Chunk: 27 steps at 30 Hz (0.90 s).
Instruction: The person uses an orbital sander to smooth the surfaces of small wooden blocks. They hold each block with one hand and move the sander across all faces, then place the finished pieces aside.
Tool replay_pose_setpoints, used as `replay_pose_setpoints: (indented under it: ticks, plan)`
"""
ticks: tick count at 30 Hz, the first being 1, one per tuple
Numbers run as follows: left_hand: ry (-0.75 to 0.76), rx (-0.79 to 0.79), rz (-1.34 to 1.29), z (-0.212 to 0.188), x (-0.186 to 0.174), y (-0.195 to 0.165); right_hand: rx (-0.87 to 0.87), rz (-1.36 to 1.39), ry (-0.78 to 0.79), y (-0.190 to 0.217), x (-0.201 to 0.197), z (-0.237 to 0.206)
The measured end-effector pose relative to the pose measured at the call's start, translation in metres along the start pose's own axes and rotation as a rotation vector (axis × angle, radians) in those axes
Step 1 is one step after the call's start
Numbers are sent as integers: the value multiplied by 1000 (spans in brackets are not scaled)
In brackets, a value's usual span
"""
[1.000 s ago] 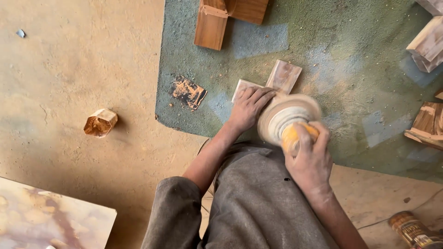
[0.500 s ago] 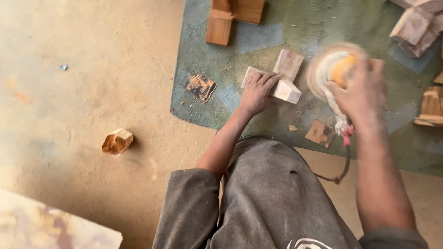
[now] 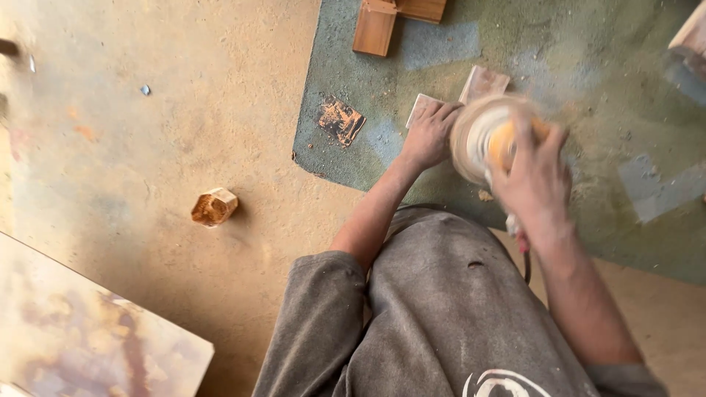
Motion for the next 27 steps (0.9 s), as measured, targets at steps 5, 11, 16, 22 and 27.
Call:
replay_pose_setpoints:
  ticks: [5, 11, 16, 22, 27]
  plan:
    - [60, -97, 162, 8, 2, -8, 96, 95, -96, -36, -26, 57]
    - [271, -348, 14, 0, 21, -19, 29, 294, -524, -168, 29, -22]
    - [579, -80, -534, -50, 46, -16, 221, 565, -584, -255, 122, -123]
    - [147, -176, -123, -88, 48, 18, 491, 594, -545, -268, 209, -211]
    - [302, -107, 103, -85, 81, -13, 531, 590, -589, -249, 235, -221]
Point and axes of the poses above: each hand's wrist, its own z-axis towards the middle knuckle, its own x-axis out of the palm, y = z × x, the point moved 4 cm from there along z, towards the middle knuckle, and after that the axes turned 14 degrees about y, right-handed, at the moved point
